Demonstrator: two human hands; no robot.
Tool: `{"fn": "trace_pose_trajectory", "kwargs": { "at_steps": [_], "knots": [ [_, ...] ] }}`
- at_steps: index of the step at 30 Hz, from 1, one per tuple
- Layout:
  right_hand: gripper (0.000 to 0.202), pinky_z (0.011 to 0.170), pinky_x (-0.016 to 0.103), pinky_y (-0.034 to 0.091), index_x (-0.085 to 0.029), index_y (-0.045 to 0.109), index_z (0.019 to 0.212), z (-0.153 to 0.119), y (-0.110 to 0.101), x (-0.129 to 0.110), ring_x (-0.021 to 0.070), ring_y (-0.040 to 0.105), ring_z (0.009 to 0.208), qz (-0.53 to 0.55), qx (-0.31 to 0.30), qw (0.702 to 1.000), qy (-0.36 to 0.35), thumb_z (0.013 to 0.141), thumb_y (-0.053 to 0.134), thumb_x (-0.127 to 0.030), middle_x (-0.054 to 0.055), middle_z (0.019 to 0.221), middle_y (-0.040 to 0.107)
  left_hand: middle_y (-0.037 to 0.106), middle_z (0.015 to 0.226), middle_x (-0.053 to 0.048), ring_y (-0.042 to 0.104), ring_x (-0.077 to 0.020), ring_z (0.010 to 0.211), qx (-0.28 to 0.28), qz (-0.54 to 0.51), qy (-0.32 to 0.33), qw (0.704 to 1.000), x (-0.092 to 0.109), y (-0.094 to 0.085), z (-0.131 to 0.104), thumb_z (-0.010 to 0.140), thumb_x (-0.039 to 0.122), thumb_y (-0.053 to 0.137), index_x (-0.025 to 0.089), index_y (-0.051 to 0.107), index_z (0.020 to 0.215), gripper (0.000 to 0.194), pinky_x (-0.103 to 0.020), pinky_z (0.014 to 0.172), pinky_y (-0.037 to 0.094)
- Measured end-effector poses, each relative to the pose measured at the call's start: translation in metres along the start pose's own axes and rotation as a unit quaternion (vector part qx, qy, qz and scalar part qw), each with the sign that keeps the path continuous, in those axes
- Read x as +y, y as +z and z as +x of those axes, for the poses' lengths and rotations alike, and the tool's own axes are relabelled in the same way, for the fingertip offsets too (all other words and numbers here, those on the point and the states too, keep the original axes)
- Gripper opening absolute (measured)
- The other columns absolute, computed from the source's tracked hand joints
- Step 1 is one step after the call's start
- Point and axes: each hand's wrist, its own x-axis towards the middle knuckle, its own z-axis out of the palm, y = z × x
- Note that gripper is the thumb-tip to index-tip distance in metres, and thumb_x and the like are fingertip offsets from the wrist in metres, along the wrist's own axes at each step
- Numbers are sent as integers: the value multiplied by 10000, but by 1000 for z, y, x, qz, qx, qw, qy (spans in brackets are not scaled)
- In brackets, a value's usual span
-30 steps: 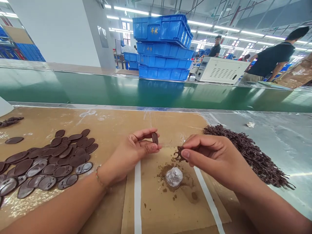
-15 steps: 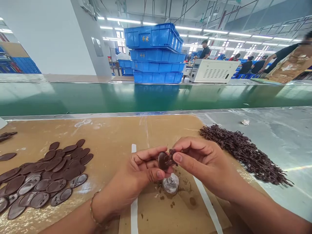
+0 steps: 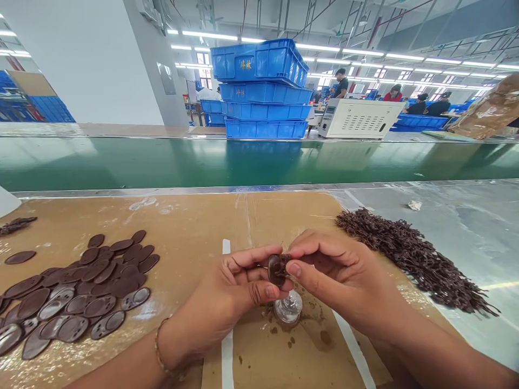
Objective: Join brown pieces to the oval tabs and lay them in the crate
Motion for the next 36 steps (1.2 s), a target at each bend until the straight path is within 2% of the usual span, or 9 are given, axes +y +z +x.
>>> {"fn": "trace_pose_trajectory", "kwargs": {
  "at_steps": [4, 8, 14, 20, 27, 36],
  "knots": [
    [76, 678, 274, 519, -217, 662, 867, 0, -2, 2, 138, 643, 725, -30, -10, 999, -30, 843, 657, -146, 2, 800, 658, 743, 887, -34, 696, -138, 841, 1, 3, -3, 1000, 0, 0, 0, 699, 152, 812, 246, 723, 1076, 399, -227, 807, 532],
    [123, 717, 276, 514, -228, 665, 870, 1, -2, 5, 140, 635, 764, -12, -15, 998, -57, 827, 659, -112, 4, 823, 674, 749, 924, -44, 696, -123, 831, -5, -11, 3, 1000, 0, 1, 0, 711, 125, 797, 231, 730, 1053, 364, -218, 810, 537],
    [138, 715, 285, 506, -218, 655, 831, 0, -2, 7, 146, 626, 753, -27, -18, 997, -65, 789, 673, -88, 9, 805, 673, 747, 860, -57, 699, -139, 803, 10, -3, -7, 1000, 2, 1, -1, 683, 120, 814, 209, 730, 1054, 390, -220, 773, 542],
    [152, 708, 293, 502, -212, 639, 808, 1, -1, 5, 149, 626, 730, -48, -26, 997, -61, 758, 668, -71, 5, 780, 667, 753, 853, -66, 686, -114, 727, 5, -6, -11, 1000, 2, 0, -2, 681, 116, 815, 194, 731, 1044, 381, -211, 741, 537],
    [123, 686, 274, 496, -199, 618, 727, 1, 2, 1, 144, 626, 720, -61, -26, 996, -61, 788, 672, -107, 8, 757, 661, 745, 824, -46, 674, -103, 710, 28, 6, -8, 1000, 3, 3, -1, 653, 170, 846, 195, 735, 1023, 387, -201, 723, 523],
    [119, 685, 271, 492, -198, 624, 735, 3, 1, 4, 147, 622, 723, -78, -37, 995, -55, 843, 643, -152, 11, 741, 655, 738, 812, -45, 671, -103, 695, 8, -28, -4, 1000, 1, -3, 2, 639, 158, 853, 174, 728, 1021, 403, -235, 742, 533]
  ]
}}
